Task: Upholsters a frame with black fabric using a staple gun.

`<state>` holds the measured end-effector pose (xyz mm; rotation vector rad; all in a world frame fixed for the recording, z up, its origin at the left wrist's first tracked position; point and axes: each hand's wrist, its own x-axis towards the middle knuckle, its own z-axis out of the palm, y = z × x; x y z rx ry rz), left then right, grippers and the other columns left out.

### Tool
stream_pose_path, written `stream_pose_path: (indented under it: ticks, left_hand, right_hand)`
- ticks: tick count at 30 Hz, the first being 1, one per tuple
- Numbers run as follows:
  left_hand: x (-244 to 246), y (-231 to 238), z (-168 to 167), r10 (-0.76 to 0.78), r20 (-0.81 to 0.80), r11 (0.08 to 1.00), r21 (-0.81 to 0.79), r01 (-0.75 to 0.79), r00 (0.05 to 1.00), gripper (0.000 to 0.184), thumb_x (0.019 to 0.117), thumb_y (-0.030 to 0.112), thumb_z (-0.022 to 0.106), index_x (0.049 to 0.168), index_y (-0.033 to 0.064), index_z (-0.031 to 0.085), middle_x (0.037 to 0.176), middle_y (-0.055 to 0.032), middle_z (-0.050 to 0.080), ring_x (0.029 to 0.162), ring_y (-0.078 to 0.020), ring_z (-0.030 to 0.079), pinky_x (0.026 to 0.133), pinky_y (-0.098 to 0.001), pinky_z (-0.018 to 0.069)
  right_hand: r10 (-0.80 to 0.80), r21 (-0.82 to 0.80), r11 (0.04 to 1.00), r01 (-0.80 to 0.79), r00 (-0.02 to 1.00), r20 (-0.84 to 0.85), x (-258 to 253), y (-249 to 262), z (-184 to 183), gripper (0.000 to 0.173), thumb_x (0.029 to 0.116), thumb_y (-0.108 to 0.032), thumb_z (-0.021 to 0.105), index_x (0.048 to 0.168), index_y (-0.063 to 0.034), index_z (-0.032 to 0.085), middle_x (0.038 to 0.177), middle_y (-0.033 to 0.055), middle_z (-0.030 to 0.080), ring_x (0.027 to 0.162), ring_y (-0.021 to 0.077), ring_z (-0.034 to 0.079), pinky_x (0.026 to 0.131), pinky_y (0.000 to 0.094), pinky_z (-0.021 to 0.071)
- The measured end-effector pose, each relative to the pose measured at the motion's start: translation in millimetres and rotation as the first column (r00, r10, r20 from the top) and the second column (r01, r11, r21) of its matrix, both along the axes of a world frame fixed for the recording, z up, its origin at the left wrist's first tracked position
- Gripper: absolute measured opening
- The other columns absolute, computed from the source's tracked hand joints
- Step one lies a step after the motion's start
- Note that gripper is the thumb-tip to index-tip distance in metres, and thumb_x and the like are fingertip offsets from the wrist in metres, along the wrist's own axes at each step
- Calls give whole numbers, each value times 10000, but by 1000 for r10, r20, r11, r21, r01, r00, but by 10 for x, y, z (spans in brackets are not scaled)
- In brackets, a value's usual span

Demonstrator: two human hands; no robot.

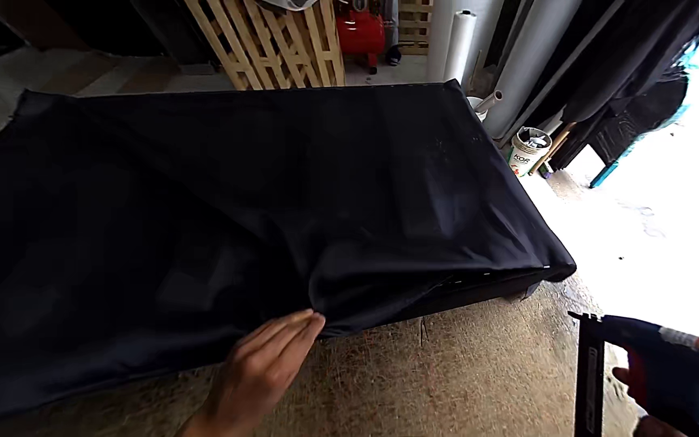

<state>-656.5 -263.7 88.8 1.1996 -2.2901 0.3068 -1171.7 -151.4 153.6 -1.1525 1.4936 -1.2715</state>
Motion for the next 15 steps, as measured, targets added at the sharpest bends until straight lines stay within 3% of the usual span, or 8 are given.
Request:
stream_pose_path:
  ticks: [3, 6, 8, 9, 11, 13, 15]
  left_hand:
    - [302, 268, 210, -170, -10, 966, 195, 169, 985, 218, 998, 76, 540, 983, 101, 756, 940, -55, 778, 1018, -185, 744, 911, -322, 594]
    - [496, 170, 241, -193, -96, 928, 306, 214, 976, 296, 985, 386, 630, 1042, 138, 781, 988, -38, 774, 1003, -176, 741, 875, -359, 614]
    - [380, -20, 240, -112, -152, 963, 228, 145, 982, 385, 982, 429, 637, 1130, 101, 773, 1086, -56, 771, 1072, -185, 728, 924, -362, 606]
    - [302, -109, 205, -59, -97, 971, 227, 80, 994, 421, 971, 415, 619, 1196, 88, 759, 1160, -63, 761, 1143, -208, 709, 962, -385, 591]
    - [172, -218, 116, -12, -19, 969, 248, 16, 1000, 385, 953, 340, 616, 1179, 69, 769, 1176, -82, 759, 1161, -246, 705, 942, -423, 592]
    - [114, -278, 162, -5, -30, 969, 249, 12, 1000, 244, 931, 253, 635, 1006, 109, 817, 996, -46, 792, 972, -200, 766, 810, -405, 632]
    - [98, -376, 292, -13, -65, 953, 302, 32, 998, 137, 888, 196, 694, 913, 131, 812, 810, -13, 766, 747, -171, 750, 669, -423, 617]
  right_hand:
    - [-68, 10, 998, 68, 998, -11, 312, 224, 70, 491, 892, 20, 581, 1320, -51, 350, 1234, 94, 689, 662, 189, 694, 539, 384, 597]
    - [-104, 8, 995, 104, 994, -32, 593, 362, 141, 486, 890, 20, 578, 1316, -51, 353, 1203, 86, 698, 641, 188, 690, 516, 374, 597]
    - [-98, 1, 995, 98, 994, -54, 758, 426, 149, 495, 898, 12, 575, 1341, -39, 362, 1194, 86, 699, 637, 188, 688, 515, 374, 600]
    - [-100, -4, 995, 100, 993, -67, 848, 456, 152, 493, 896, 12, 572, 1345, -27, 371, 1183, 91, 704, 626, 187, 686, 511, 373, 600]
    - [-99, -20, 995, 98, 991, -93, 1004, 498, 183, 475, 901, 0, 580, 1334, -14, 388, 1173, 100, 713, 613, 185, 687, 505, 373, 602]
    - [-101, -21, 995, 99, 989, -106, 1113, 538, 230, 465, 904, 1, 592, 1325, -9, 395, 1176, 109, 713, 629, 193, 694, 518, 381, 604]
    - [-108, -12, 994, 108, 986, -123, 1133, 580, 276, 466, 899, 12, 592, 1323, -1, 399, 1172, 117, 714, 638, 202, 698, 526, 397, 610]
